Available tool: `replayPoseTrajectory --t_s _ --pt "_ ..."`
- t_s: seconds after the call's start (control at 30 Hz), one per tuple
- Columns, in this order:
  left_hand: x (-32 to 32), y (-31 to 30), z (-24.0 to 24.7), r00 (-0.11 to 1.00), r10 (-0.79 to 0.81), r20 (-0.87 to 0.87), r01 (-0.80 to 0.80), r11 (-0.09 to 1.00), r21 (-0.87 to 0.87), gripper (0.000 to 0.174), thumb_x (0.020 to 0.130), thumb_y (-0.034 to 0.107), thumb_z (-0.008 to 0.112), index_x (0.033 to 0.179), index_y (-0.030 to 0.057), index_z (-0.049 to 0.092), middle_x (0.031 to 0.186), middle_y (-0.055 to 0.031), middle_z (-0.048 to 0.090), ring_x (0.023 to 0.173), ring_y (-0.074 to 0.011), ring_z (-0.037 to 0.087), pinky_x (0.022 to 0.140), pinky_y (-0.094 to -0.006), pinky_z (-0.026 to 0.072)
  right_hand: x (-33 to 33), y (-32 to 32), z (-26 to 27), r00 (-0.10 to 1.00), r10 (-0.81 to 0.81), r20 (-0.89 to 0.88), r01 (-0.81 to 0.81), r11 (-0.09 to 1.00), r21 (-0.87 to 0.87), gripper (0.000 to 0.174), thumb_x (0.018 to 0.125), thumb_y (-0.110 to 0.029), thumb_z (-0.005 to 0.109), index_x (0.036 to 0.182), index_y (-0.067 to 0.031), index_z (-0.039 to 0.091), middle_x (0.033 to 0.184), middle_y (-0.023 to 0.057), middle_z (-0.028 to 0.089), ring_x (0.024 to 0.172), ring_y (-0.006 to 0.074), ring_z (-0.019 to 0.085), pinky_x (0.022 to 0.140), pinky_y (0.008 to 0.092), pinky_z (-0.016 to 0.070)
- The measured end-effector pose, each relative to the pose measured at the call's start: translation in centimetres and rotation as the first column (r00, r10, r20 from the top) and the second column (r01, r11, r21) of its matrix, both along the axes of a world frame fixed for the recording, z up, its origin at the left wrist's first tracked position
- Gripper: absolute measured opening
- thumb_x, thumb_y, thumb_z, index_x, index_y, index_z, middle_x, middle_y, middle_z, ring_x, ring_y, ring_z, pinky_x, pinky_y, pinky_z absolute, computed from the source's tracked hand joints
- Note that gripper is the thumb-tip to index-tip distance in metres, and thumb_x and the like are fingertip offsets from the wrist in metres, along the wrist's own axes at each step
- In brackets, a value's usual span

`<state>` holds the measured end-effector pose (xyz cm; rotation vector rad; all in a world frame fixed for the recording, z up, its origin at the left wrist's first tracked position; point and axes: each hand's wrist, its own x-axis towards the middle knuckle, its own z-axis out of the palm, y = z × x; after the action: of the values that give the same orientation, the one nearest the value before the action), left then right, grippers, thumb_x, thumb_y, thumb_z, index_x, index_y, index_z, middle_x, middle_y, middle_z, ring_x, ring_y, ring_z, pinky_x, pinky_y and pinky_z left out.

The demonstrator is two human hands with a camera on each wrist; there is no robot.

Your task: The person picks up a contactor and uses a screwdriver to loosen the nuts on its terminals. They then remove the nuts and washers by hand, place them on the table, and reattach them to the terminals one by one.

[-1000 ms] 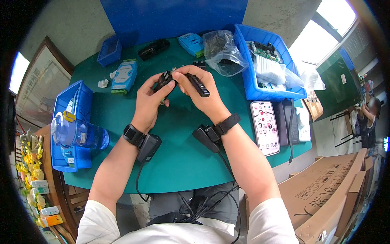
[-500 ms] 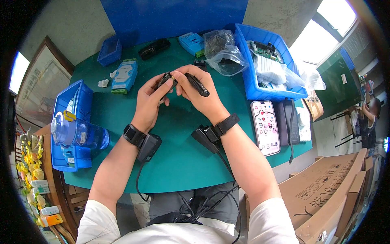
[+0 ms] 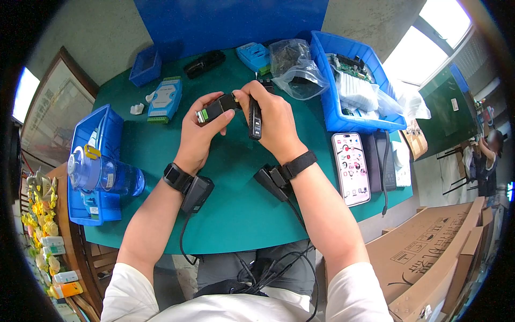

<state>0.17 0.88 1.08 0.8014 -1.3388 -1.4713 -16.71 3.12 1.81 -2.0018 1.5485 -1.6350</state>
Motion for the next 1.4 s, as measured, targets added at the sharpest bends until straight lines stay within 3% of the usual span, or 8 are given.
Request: replayPoseTrajectory --t_s 0.1,0.2,0.5,0.6,0.8,0.9,1.1,1.4 --pt "0.0 0.1 0.1 1.0 -0.001 0.01 0.001 1.0 0.028 0.048 0.087 0.015 0.079 0.127 0.0005 0.058 0.101 -0.0033 0.064 0.08 -0.009 0.059 0.065 -0.0249 0.0479 -0.2 0.1 0.3 0.997 -0.054 -0.059 0.055 0.998 0.018 0.019 0.096 -0.022 0.067 0.087 -0.0067 0.06 0.062 0.0164 0.058 0.057 0.0368 0.059 0.051 0.042 0.0434" --pt "0.0 0.2 0.2 1.0 0.002 0.016 -0.003 0.998 0.061 0.043 0.087 0.016 0.078 0.124 0.002 0.061 0.095 -0.002 0.065 0.077 -0.0084 0.058 0.064 -0.0241 0.0471 -0.5 0.4 1.1 0.986 -0.06 -0.155 0.061 0.998 0.001 0.022 0.096 -0.022 0.066 0.082 -0.0065 0.059 0.06 0.0157 0.058 0.057 0.0365 0.06 0.051 0.0423 0.0434" --pt "0.1 0.1 -0.1 0.998 -0.003 0.069 0.0 0.999 0.039 0.031 0.095 0.024 0.071 0.118 0.0029 0.066 0.093 -0.0012 0.067 0.073 -0.0067 0.055 0.065 -0.0221 0.0455 -1.1 0.8 1.5 0.992 0.067 -0.102 -0.061 0.996 0.058 0.027 0.098 -0.021 0.064 0.078 -0.0032 0.057 0.063 0.0171 0.058 0.057 0.0387 0.057 0.052 0.0416 0.0424" --pt "0.2 0.0 -0.2 0.996 -0.028 0.084 0.024 0.998 0.05 0.032 0.096 0.026 0.07 0.116 0.0018 0.067 0.092 -0.0014 0.067 0.072 -0.0065 0.054 0.065 -0.0222 0.0452 -0.9 0.9 1.4 0.995 0.095 0.019 -0.097 0.983 0.157 0.032 0.1 -0.022 0.06 0.077 -0.0002 0.059 0.061 0.0163 0.055 0.051 0.0341 0.051 0.051 0.0389 0.04" --pt "0.3 0.0 0.0 0.992 -0.055 0.117 0.047 0.996 0.073 0.034 0.096 0.027 0.07 0.117 0.0012 0.067 0.09 -0.0013 0.066 0.069 -0.0065 0.054 0.062 -0.0213 0.0439 -1.0 0.5 1.0 0.977 0.15 0.155 -0.179 0.964 0.197 0.039 0.103 -0.026 0.056 0.08 0.0042 0.064 0.059 0.0109 0.051 0.054 0.0143 0.042 0.052 0.0324 0.037" --pt "0.0 0.1 0.2 0.996 -0.025 0.081 0.018 0.996 0.091 0.041 0.095 0.029 0.071 0.124 0.0008 0.063 0.089 -0.002 0.066 0.065 -0.0066 0.053 0.058 -0.0209 0.0427 -0.8 0.8 1.4 0.96 0.105 0.26 -0.19 0.925 0.328 0.04 0.102 -0.03 0.056 0.083 0.0049 0.065 0.061 0.0075 0.054 0.058 0.0117 0.044 0.054 0.0306 0.0378" --pt "0.0 0.3 0.5 0.996 0.003 0.084 -0.011 0.995 0.096 0.053 0.094 0.033 0.072 0.132 0.001 0.055 0.087 -0.0038 0.065 0.061 -0.0072 0.051 0.055 -0.0216 0.0414 -0.8 1.0 1.7 0.955 0.117 0.271 -0.208 0.919 0.336 0.04 0.102 -0.031 0.057 0.09 0.0052 0.067 0.065 0.0051 0.057 0.061 0.0095 0.046 0.055 0.0298 0.0386" --pt "0.3 0.1 0.3 0.995 -0.01 0.103 0.0 0.995 0.103 0.046 0.097 0.036 0.068 0.125 0.0015 0.058 0.087 -0.0038 0.065 0.057 -0.0054 0.05 0.049 -0.0205 0.0376 -0.7 0.9 1.2 0.957 0.165 0.237 -0.229 0.935 0.272 0.037 0.102 -0.029 0.057 0.089 0.0051 0.066 0.063 0.007 0.055 0.06 0.0102 0.045 0.054 0.0314 0.0382"
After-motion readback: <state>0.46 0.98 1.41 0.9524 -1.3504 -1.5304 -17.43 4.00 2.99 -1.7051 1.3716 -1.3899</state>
